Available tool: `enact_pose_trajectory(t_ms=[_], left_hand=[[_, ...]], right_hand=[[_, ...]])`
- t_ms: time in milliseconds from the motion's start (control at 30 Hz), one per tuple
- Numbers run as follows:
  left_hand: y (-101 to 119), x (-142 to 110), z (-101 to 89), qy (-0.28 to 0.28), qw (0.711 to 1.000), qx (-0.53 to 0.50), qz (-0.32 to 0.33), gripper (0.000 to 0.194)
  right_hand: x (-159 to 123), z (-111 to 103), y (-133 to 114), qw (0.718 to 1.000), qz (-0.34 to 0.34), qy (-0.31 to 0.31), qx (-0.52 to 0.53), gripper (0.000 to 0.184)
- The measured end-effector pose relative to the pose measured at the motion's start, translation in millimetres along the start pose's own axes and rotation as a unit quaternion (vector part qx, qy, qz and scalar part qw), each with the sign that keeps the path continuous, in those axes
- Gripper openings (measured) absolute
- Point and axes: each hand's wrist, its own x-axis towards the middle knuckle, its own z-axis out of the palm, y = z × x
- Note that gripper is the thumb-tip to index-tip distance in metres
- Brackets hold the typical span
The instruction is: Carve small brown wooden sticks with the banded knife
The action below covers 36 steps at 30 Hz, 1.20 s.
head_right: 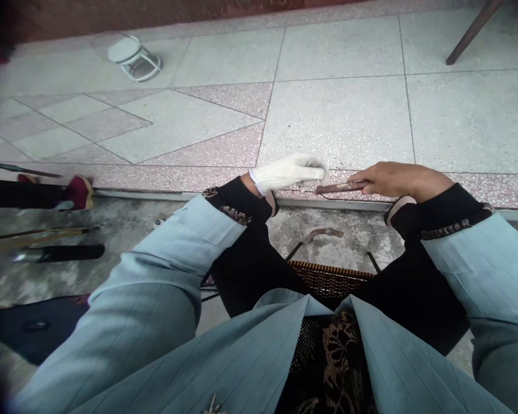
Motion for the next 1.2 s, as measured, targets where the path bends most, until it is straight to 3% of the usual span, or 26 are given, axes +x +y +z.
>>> enact_pose_trajectory(t_ms=[133, 367, 600, 700, 800, 900, 967, 1067, 1200], left_hand=[[6, 10, -11.4, 0.033, 0.998, 0.055, 0.007, 0.012], [1, 18, -23.1, 0.044, 0.997, 0.063, 0.03, 0.018], [-17, 13, -31.9, 0.024, 1.0, 0.008, 0.009, 0.021], [-28, 11, -28.2, 0.039, 0.999, -0.014, -0.01, 0.018], [-39, 11, -19.1, 0.027, 0.999, -0.017, -0.022, 0.019], [-41, 12, -6.0, -0.049, 0.998, 0.005, -0.039, 0.021], [-37, 12, 2.9, -0.11, 0.993, 0.022, -0.023, 0.022], [-23, 10, 11.9, -0.137, 0.987, 0.076, 0.031, 0.02], [-9, 9, 11.7, -0.103, 0.974, 0.193, 0.066, 0.018]], right_hand=[[6, 6, -7, 0.992, -0.067, -0.084, 0.065, 0.05], [9, 4, -30, 0.99, -0.076, -0.081, 0.091, 0.041], [0, -3, -45, 0.992, -0.077, -0.038, 0.088, 0.025], [-2, -3, -44, 0.993, -0.057, 0.031, 0.096, 0.025], [-1, -2, -40, 0.979, -0.014, 0.158, 0.126, 0.024], [3, 1, -31, 0.958, 0.047, 0.264, 0.106, 0.022], [8, 4, -22, 0.955, 0.093, 0.282, 0.025, 0.024], [14, 11, -12, 0.963, 0.138, 0.207, -0.101, 0.03], [11, 22, -18, 0.991, 0.088, -0.007, -0.097, 0.026]])
